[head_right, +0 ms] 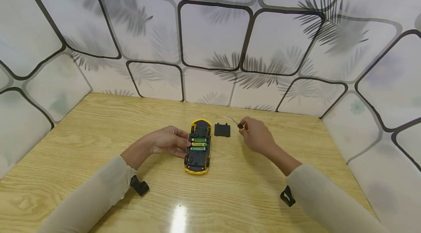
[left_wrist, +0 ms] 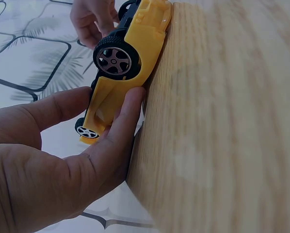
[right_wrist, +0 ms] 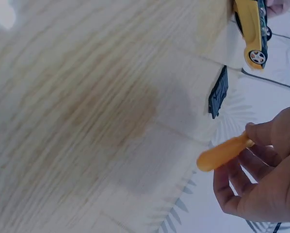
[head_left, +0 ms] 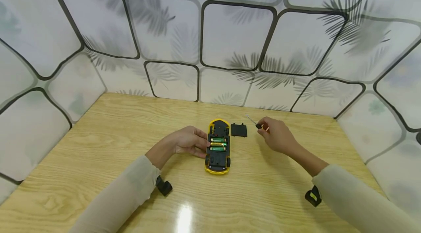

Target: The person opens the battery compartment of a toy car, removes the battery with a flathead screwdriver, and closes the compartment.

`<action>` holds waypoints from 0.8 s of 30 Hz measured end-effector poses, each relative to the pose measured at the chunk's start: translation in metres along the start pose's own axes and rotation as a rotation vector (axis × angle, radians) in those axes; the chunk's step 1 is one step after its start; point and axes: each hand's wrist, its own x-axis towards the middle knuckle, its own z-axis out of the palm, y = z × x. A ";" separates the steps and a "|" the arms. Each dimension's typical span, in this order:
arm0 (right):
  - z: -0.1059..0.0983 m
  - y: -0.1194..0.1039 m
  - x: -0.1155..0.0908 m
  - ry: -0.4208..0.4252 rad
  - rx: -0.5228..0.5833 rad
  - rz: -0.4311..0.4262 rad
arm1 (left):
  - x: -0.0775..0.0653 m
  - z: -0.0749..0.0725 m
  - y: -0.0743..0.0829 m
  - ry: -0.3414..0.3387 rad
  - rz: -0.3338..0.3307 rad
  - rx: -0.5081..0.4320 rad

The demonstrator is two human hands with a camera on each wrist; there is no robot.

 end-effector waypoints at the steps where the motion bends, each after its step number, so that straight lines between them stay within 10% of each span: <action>1: -0.001 0.001 0.002 -0.008 -0.001 0.009 | 0.000 0.000 0.000 0.001 0.000 -0.001; 24: 0.009 0.014 0.020 -0.202 0.341 0.448 | 0.000 0.001 0.000 0.012 -0.004 0.000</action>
